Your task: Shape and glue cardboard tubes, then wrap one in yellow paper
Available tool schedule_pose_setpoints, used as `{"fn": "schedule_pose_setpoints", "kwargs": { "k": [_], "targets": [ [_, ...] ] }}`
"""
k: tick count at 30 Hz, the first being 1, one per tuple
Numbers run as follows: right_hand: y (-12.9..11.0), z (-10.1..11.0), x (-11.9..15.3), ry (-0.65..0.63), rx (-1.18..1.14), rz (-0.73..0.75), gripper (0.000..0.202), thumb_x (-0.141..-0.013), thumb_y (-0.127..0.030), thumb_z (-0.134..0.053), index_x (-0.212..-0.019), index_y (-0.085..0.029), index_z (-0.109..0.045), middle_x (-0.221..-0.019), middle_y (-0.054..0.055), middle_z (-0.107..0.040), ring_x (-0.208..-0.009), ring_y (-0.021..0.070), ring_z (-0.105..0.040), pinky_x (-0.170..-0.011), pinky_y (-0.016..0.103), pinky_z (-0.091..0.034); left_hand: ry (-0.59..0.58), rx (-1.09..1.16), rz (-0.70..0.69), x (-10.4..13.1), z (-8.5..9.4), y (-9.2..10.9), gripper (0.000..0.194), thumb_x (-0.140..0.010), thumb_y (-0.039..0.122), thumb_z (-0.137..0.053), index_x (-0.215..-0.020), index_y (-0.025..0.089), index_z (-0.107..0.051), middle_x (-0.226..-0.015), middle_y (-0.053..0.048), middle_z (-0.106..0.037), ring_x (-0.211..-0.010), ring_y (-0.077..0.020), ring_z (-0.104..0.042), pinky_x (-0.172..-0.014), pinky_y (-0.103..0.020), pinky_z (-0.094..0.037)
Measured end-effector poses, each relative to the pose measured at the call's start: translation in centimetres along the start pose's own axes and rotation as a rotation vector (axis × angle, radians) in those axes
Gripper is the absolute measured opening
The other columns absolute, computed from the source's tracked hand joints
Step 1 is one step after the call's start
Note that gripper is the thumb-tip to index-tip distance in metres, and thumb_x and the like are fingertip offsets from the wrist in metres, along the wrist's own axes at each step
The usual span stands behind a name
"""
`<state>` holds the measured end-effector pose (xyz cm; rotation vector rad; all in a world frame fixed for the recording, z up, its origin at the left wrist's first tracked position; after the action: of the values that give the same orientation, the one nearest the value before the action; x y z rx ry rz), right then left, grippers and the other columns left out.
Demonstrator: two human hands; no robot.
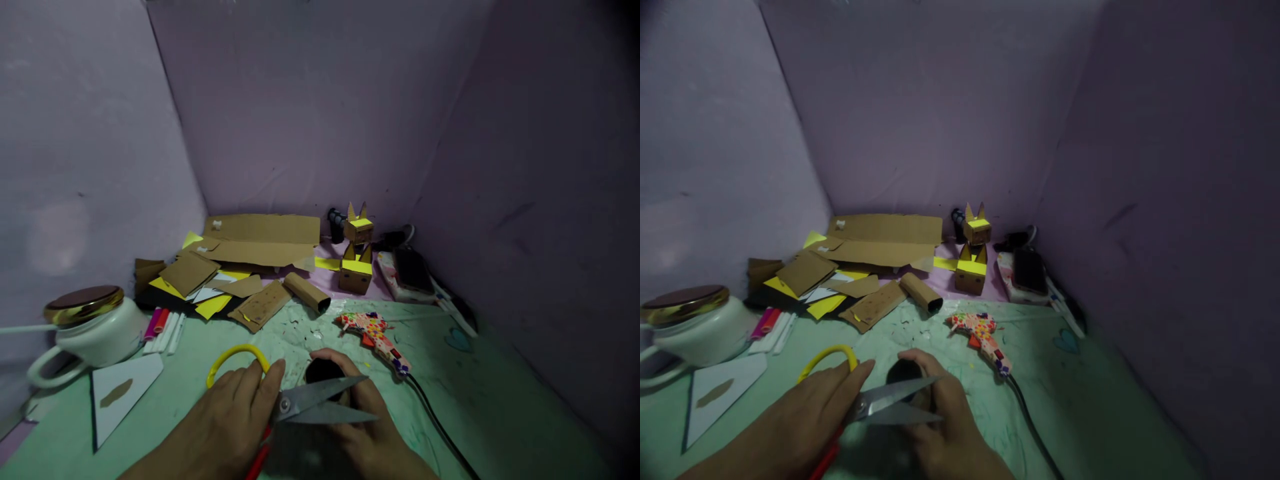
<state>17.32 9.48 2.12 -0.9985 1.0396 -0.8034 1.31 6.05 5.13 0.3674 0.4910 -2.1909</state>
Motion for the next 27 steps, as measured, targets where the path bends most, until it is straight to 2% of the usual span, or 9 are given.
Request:
{"fn": "schedule_pose_setpoints", "kwargs": {
  "k": [3,7,9,14,18,25,27],
  "targets": [
    [-0.7,-0.3,-0.3,-0.008,-0.046,0.044,0.04,-0.085,-0.034,-0.061,-0.124,-0.031,-0.052,-0.093,0.003,-0.066,-0.079,0.021,-0.063,-0.072,0.032,-0.051,-0.008,0.002,-0.008,0.1,0.2,0.1,0.063,-0.083,0.0,-0.031,-0.144,0.009,-0.022,-0.101,-0.018,-0.067,-0.082,-0.0282,-0.066,-0.071,-0.041,-0.056],
    [-0.6,-0.4,-0.3,0.024,0.008,0.075,0.046,-0.085,-0.027,-0.063,-0.128,-0.03,-0.049,-0.117,0.007,-0.064,-0.103,0.0252,-0.062,-0.088,0.035,-0.05,-0.011,0.026,-0.016,0.3,0.5,0.1,0.069,-0.083,-0.003,-0.03,-0.149,0.009,-0.011,-0.098,-0.016,-0.068,-0.08,-0.0264,-0.066,-0.07,-0.038,-0.056],
    [-0.5,-0.4,-0.2,0.046,0.048,0.095,0.05,-0.083,-0.022,-0.063,-0.13,-0.031,-0.048,-0.119,0.006,-0.063,-0.106,0.0251,-0.062,-0.089,0.034,-0.05,-0.015,0.037,-0.019,0.3,0.6,0.1,0.07,-0.084,-0.003,-0.029,-0.15,0.008,-0.009,-0.097,-0.016,-0.068,-0.08,-0.0259,-0.066,-0.071,-0.038,-0.056],
    [-0.5,-0.4,0.0,0.09,0.1,0.161,0.05,-0.082,-0.02,-0.06,-0.129,-0.032,-0.048,-0.117,0.004,-0.065,-0.101,0.0242,-0.065,-0.081,0.03,-0.054,-0.042,0.06,-0.007,0.5,0.6,0.0,0.066,-0.085,-0.001,-0.03,-0.148,0.008,-0.012,-0.098,-0.017,-0.067,-0.081,-0.0268,-0.066,-0.071,-0.041,-0.057],
    [0.1,-0.4,0.3,0.108,0.158,0.176,0.054,-0.082,-0.021,-0.061,-0.132,-0.03,-0.045,-0.12,0.006,-0.064,-0.105,0.0264,-0.064,-0.085,0.034,-0.054,-0.055,0.068,-0.011,0.5,0.7,-0.1,0.064,-0.086,0.0,-0.029,-0.147,0.008,-0.012,-0.098,-0.017,-0.068,-0.08,-0.0274,-0.066,-0.069,-0.04,-0.058],
    [-1.0,-0.2,0.3,0.139,0.208,0.302,0.056,-0.079,-0.019,-0.055,-0.134,-0.029,-0.044,-0.118,0.006,-0.063,-0.105,0.0254,-0.063,-0.086,0.032,-0.052,-0.026,0.097,-0.014,1.4,0.5,-0.1,0.062,-0.085,0.0,-0.032,-0.145,0.011,-0.021,-0.085,-0.009,-0.07,-0.068,-0.0225,-0.067,-0.06,-0.031,-0.055],
    [-1.1,0.1,0.2,0.178,0.22,0.271,0.056,-0.08,-0.017,-0.056,-0.133,-0.03,-0.045,-0.119,0.005,-0.063,-0.107,0.0252,-0.062,-0.088,0.033,-0.05,-0.013,0.161,0.016,1.7,0.4,-0.6,0.063,-0.082,0.001,-0.034,-0.143,0.015,-0.025,-0.088,-0.008,-0.071,-0.069,-0.0214,-0.068,-0.06,-0.029,-0.054]
  ]
}}
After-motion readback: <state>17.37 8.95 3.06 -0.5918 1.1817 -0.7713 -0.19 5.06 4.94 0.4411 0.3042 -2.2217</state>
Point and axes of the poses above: each hand's wrist, its own x-axis away from the middle knuckle, its own z-axis out of the back of the hand, y = z × x, the point moved 7 cm from there along -x, towards the middle knuckle
